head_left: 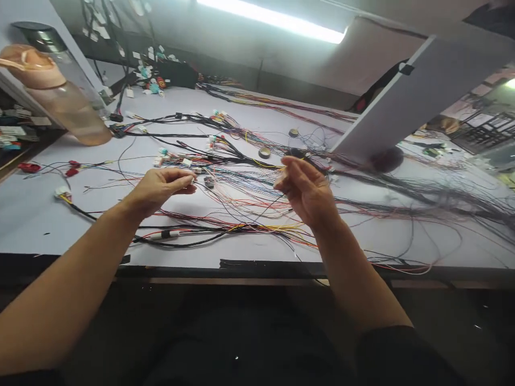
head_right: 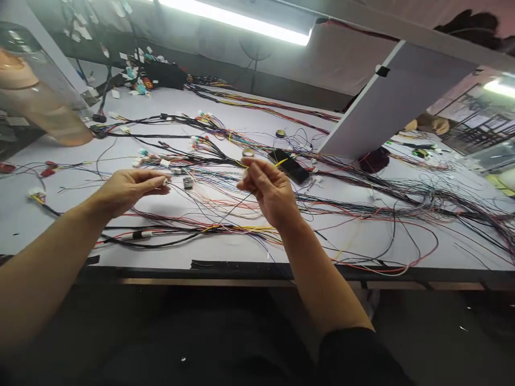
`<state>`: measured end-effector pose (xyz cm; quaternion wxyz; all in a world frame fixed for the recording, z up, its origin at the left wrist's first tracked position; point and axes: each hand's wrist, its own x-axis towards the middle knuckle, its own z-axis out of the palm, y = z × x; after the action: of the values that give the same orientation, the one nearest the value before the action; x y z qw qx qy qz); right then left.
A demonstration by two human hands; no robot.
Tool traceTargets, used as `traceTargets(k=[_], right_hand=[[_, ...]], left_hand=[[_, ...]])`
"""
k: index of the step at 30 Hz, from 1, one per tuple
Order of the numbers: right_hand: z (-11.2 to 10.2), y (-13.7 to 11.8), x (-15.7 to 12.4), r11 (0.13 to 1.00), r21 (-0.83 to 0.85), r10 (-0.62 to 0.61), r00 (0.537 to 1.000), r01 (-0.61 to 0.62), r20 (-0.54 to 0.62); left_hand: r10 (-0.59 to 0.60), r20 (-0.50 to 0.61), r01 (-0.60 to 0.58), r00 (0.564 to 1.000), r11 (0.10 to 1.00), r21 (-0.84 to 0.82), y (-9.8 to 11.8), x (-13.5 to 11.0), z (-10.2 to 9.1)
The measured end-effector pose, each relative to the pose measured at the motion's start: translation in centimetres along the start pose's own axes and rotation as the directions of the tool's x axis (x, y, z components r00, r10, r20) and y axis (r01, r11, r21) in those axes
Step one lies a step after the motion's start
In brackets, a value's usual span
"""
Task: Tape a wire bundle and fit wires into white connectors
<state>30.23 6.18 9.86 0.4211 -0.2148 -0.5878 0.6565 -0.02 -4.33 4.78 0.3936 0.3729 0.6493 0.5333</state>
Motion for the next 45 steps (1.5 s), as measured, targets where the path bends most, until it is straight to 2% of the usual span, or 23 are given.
traceTargets(k=[2, 5, 8, 10, 13, 15, 18, 21, 27, 31, 34, 36, 38, 41, 45], right_hand=[[-1.1, -1.0, 0.2, 0.996, -0.08, -0.033, 0.999, 0.03, -0.043], [-3.0, -2.2, 0.0, 0.984, -0.18, 0.005, 1.0, -0.005, 0.0], [-4.3, -2.2, -0.6, 0.984, -0.157, 0.096, 0.994, -0.086, 0.052], [-4.1, -1.3, -1.0, 0.976, -0.162, 0.159, 0.985, -0.147, 0.062], [-1.8, 0.7, -1.0, 0.93, -0.309, 0.253, 0.956, -0.199, 0.145], [0.6, 2.0, -0.8, 0.907, -0.398, 0.246, 0.942, -0.14, 0.23], [3.7, 3.2, -0.3, 0.901, -0.428, 0.219, 0.926, -0.071, 0.309], [5.6, 3.4, 0.3, 0.868, -0.492, 0.291, 0.872, -0.067, 0.394], [7.7, 2.5, 1.4, 0.669, -0.738, 0.445, 0.745, 0.092, 0.496], [8.9, 1.9, 1.9, 0.476, -0.826, 0.485, 0.694, 0.301, 0.532], [9.3, 1.8, 2.2, 0.351, -0.821, 0.476, 0.67, 0.45, 0.57], [9.3, 2.0, 2.2, 0.316, -0.818, 0.43, 0.695, 0.481, 0.576], [9.4, 2.6, 2.1, 0.322, -0.827, 0.342, 0.758, 0.46, 0.555], [9.7, 3.6, 1.8, 0.419, -0.801, 0.165, 0.831, 0.428, 0.531], [10.0, 5.1, 1.7, 0.593, -0.704, 0.018, 0.867, 0.392, 0.498]], left_hand=[[0.016, -0.117, -0.027, 0.993, 0.995, -0.097, -1.7, -0.8, 0.9], [-0.016, -0.25, -0.038, 0.968, 0.977, -0.208, -3.7, -1.7, 1.8], [-0.02, -0.292, -0.06, 0.956, 0.963, -0.262, -4.5, -2.0, 2.0], [-0.017, -0.296, -0.072, 0.955, 0.955, -0.288, -4.2, -2.0, 2.0], [-0.022, -0.276, -0.069, 0.961, 0.947, -0.314, -3.1, -2.4, 2.1], [-0.02, -0.263, -0.07, 0.964, 0.943, -0.327, -2.2, -3.2, 2.3], [-0.018, -0.269, -0.074, 0.963, 0.942, -0.328, -1.2, -5.0, 2.5], [-0.055, -0.259, -0.033, 0.964, 0.945, -0.325, -0.8, -6.9, 2.2], [-0.125, -0.175, 0.075, 0.977, 0.961, -0.265, -0.1, -9.0, 1.3], [-0.099, -0.105, 0.077, 0.99, 0.977, -0.197, 0.0, -9.1, 0.8], [-0.052, -0.082, 0.041, 0.995, 0.99, -0.137, -0.2, -9.0, 0.6], [-0.034, -0.091, 0.027, 0.995, 0.997, -0.077, -0.4, -8.9, 0.6], [-0.02, -0.116, 0.015, 0.993, 0.999, -0.043, -0.5, -8.8, 0.8], [-0.007, -0.134, 0.001, 0.991, 0.999, -0.047, -0.3, -8.8, 1.1], [-0.048, -0.073, 0.044, 0.996, 0.997, -0.059, 0.2, -8.9, 1.4]])
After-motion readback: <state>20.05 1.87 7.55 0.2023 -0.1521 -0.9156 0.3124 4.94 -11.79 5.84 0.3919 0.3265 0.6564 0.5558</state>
